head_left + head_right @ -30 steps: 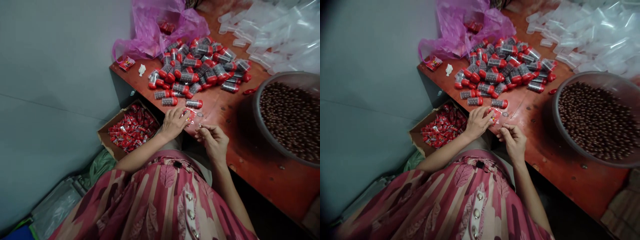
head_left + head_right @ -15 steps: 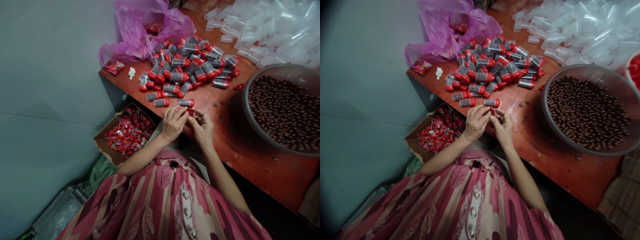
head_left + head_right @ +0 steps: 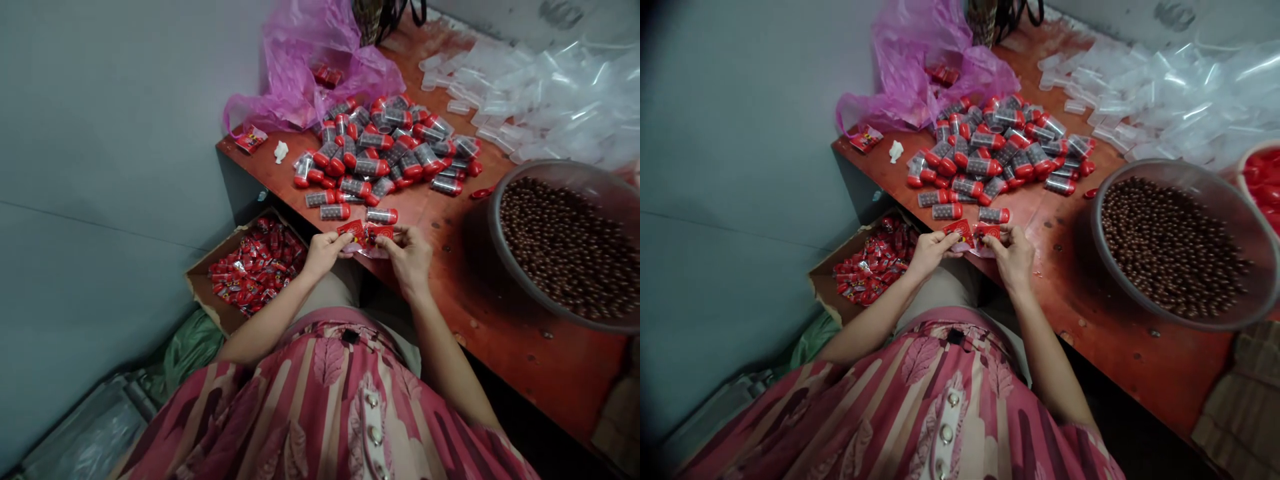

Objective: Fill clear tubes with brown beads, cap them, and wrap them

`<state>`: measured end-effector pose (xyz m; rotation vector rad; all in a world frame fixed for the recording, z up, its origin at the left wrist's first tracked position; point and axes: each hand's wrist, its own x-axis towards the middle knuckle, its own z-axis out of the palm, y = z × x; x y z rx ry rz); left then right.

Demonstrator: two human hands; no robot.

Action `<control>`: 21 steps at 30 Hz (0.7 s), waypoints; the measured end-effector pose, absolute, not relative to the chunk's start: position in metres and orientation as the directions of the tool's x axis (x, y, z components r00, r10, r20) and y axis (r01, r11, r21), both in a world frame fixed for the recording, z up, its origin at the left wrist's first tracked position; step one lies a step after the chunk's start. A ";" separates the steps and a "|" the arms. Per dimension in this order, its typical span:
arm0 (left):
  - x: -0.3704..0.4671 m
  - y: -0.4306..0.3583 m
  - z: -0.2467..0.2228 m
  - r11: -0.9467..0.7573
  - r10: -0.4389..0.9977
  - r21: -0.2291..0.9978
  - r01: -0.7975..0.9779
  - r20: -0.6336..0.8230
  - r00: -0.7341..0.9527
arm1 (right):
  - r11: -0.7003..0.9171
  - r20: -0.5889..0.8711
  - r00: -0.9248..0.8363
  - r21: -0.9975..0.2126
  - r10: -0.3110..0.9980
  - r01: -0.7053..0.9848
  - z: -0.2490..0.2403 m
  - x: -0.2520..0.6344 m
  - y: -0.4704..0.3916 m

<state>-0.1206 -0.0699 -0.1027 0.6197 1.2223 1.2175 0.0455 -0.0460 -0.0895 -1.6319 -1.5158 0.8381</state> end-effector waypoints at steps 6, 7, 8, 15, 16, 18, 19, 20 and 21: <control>-0.128 -0.077 -0.102 0.348 0.871 0.820 -0.454 -0.463 -0.168 | 0.086 0.167 -0.038 -0.289 0.985 0.954 -0.069 0.048 -0.026; -0.128 -0.077 -0.102 0.341 0.865 0.813 -0.473 -0.468 -0.182 | 0.064 0.159 -0.025 -0.245 0.987 0.967 -0.065 0.043 -0.020; -0.127 -0.077 -0.101 0.335 0.858 0.803 -0.493 -0.476 -0.191 | 0.041 0.131 -0.015 -0.197 0.991 0.980 -0.062 0.037 -0.013; -0.135 -0.078 -0.095 0.349 0.808 0.686 -0.639 -0.565 -0.165 | 0.059 -0.054 -0.060 -0.020 0.997 0.998 -0.054 0.028 0.026; -0.137 -0.078 -0.096 0.349 0.805 0.666 -0.659 -0.574 -0.154 | 0.072 -0.062 -0.074 -0.029 0.995 0.997 -0.053 0.035 0.029; -0.137 -0.078 -0.096 0.352 0.797 0.628 -0.694 -0.589 -0.130 | 0.093 -0.076 -0.099 -0.072 0.992 0.993 -0.051 0.052 0.034; -0.136 -0.077 -0.096 0.351 0.794 0.611 -0.709 -0.596 -0.121 | 0.081 -0.067 -0.089 -0.102 0.994 0.991 -0.050 0.060 0.035; -0.134 -0.076 -0.096 0.351 0.790 0.595 -0.723 -0.603 -0.113 | 0.051 -0.053 -0.059 -0.131 0.997 0.990 -0.051 0.067 0.037; -0.132 -0.074 -0.096 0.348 0.786 0.582 -0.735 -0.608 -0.109 | 0.011 -0.042 -0.018 -0.155 0.999 0.988 -0.053 0.073 0.038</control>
